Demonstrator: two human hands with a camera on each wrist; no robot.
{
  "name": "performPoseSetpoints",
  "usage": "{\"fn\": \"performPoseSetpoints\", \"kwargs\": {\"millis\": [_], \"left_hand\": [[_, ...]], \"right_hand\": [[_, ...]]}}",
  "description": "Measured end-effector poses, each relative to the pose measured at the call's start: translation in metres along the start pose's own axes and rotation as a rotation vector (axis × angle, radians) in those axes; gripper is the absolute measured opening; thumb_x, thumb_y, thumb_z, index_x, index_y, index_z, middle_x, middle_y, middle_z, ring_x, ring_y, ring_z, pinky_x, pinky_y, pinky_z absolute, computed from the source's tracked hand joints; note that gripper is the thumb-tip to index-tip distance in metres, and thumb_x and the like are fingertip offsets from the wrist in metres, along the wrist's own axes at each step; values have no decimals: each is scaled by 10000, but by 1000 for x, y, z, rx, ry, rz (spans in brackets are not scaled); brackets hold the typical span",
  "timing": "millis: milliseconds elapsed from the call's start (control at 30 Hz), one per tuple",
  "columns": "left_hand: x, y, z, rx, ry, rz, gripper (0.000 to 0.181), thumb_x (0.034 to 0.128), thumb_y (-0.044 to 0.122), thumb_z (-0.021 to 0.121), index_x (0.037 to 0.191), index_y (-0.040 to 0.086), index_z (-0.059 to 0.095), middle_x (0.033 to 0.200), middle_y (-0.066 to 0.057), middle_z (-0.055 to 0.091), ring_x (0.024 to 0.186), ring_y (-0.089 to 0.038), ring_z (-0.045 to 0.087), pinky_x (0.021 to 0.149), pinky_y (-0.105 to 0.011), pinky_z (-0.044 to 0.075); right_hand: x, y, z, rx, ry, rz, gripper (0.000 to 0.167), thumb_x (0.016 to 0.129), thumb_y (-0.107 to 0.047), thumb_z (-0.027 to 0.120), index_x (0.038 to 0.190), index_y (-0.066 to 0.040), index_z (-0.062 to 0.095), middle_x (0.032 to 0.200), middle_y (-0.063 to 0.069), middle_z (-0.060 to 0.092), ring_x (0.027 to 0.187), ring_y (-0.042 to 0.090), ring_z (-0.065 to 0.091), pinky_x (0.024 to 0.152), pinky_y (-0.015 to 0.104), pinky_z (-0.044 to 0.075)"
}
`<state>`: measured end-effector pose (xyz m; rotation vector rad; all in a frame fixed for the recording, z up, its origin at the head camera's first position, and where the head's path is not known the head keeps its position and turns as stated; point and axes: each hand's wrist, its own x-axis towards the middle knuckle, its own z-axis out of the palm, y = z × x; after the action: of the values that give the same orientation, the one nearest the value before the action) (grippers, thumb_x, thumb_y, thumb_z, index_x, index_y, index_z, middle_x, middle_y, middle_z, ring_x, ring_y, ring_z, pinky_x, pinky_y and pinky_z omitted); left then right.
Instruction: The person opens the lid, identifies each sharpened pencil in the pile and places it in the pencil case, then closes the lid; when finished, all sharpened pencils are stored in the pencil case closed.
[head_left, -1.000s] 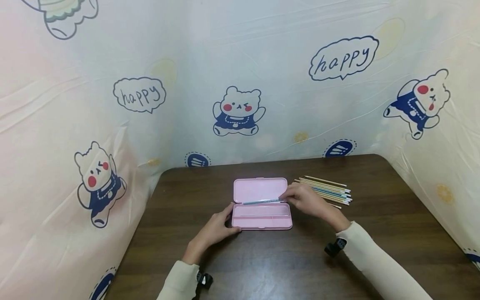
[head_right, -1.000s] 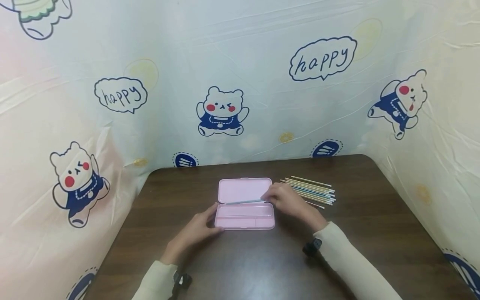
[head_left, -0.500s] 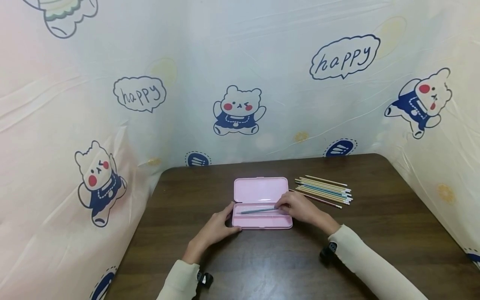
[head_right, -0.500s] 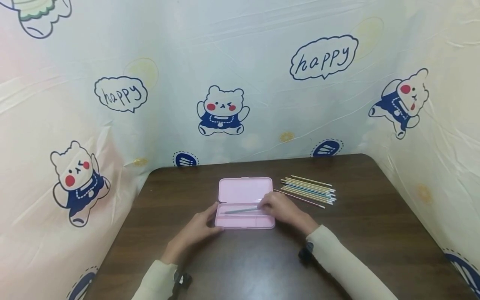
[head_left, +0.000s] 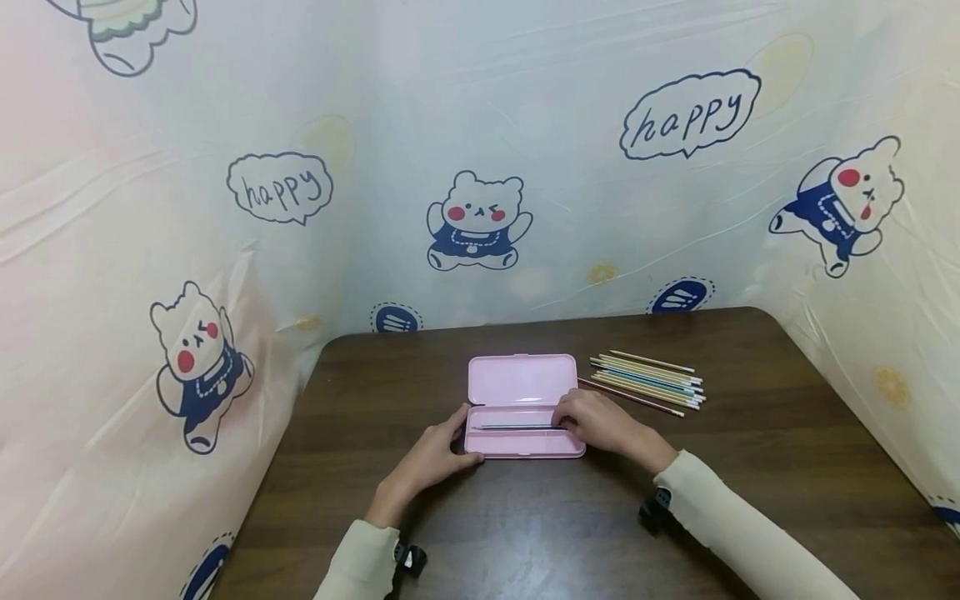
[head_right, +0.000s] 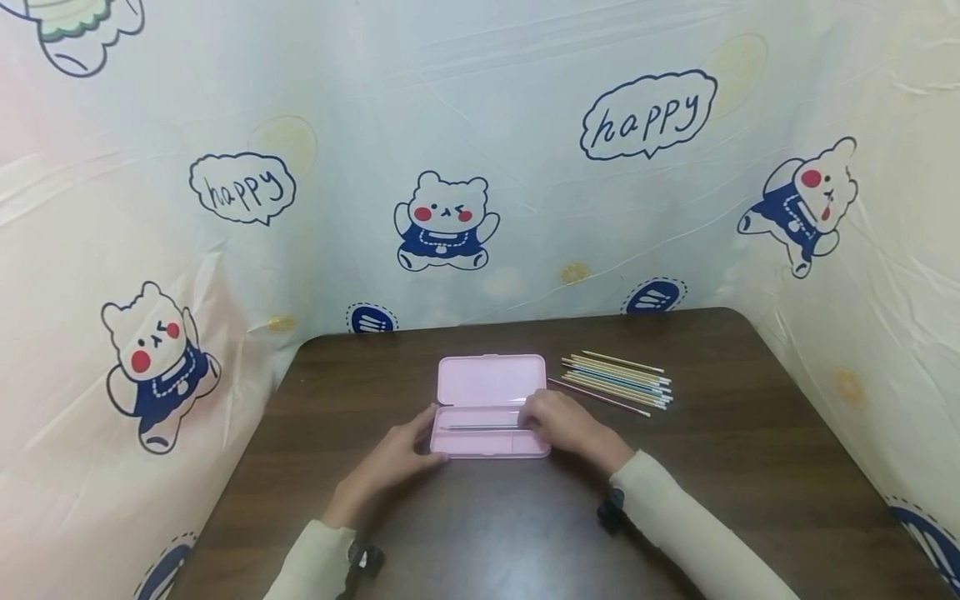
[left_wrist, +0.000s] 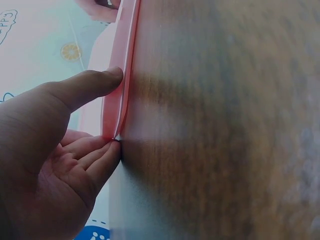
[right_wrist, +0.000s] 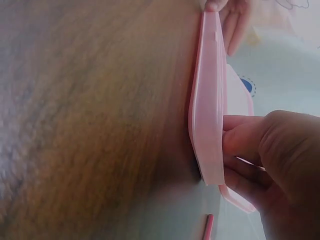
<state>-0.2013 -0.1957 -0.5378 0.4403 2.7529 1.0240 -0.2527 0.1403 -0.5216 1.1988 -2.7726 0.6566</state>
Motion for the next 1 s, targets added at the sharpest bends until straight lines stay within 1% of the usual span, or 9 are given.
{"fn": "performPoseSetpoints", "kwargs": {"millis": [167, 267, 400, 500, 633, 767, 900, 1000], "left_hand": [[0, 0, 0, 10, -1, -1, 963, 938, 406, 828, 1690, 113, 302, 1728, -127, 357, 1529, -322, 484, 1213, -503, 443], [0, 0, 0, 9, -1, 1, 962, 937, 397, 830, 1690, 114, 303, 1729, -125, 356, 1531, -323, 482, 1214, -501, 442], [0, 0, -1, 3, -1, 4, 962, 939, 407, 825, 1690, 114, 301, 1729, -125, 355, 1533, -327, 478, 1215, -507, 441], [0, -1, -1, 2, 0, 2, 964, 942, 417, 821, 1691, 109, 297, 1728, -127, 357, 1532, -329, 479, 1214, -507, 442], [0, -1, -1, 0, 2, -1, 966, 942, 415, 822, 1691, 108, 295, 1726, -130, 362, 1527, -333, 485, 1209, -506, 447], [0, 0, -1, -2, -2, -3, 967, 942, 412, 822, 1693, 110, 292, 1727, -131, 360, 1528, -334, 484, 1209, -506, 447], [0, 0, 0, 3, -2, 3, 966, 943, 417, 820, 1692, 110, 293, 1728, -131, 356, 1529, -330, 483, 1209, -503, 448], [1, -1, 0, 4, -2, 6, 967, 943, 426, 818, 1693, 114, 293, 1729, -128, 355, 1529, -329, 483, 1208, -504, 450]], "right_hand": [[0, -1, -2, 2, -22, 6, 170, 952, 0, 751, 1025, -122, 844, 1004, 8, 789, 879, 103, 654, 866, 363, 630], [-2, -2, -6, 23, -15, 7, 162, 951, 3, 751, 1039, -100, 838, 1025, 26, 791, 901, 124, 676, 879, 387, 638], [-5, 1, -19, 51, 30, 31, 160, 951, 4, 751, 1057, -84, 833, 1044, 39, 797, 938, 151, 705, 889, 417, 635], [-9, 8, -32, 50, 78, 43, 167, 948, 15, 751, 1062, -77, 830, 1034, 36, 801, 931, 161, 713, 862, 422, 631], [-18, 22, -51, 54, 142, 88, 177, 940, 37, 753, 1056, -71, 832, 1025, 41, 808, 925, 185, 731, 840, 442, 638], [-31, 37, -69, 49, 189, 148, 182, 933, 54, 748, 1049, -61, 829, 1041, 83, 814, 955, 262, 752, 876, 521, 632], [-49, 53, -83, 27, 197, 228, 179, 947, 40, 737, 1071, -55, 824, 1075, 121, 812, 992, 312, 759, 902, 566, 622], [-61, 63, -92, 9, 194, 273, 172, 967, 25, 720, 1090, -44, 819, 1075, 132, 812, 977, 308, 765, 868, 543, 634]]}}
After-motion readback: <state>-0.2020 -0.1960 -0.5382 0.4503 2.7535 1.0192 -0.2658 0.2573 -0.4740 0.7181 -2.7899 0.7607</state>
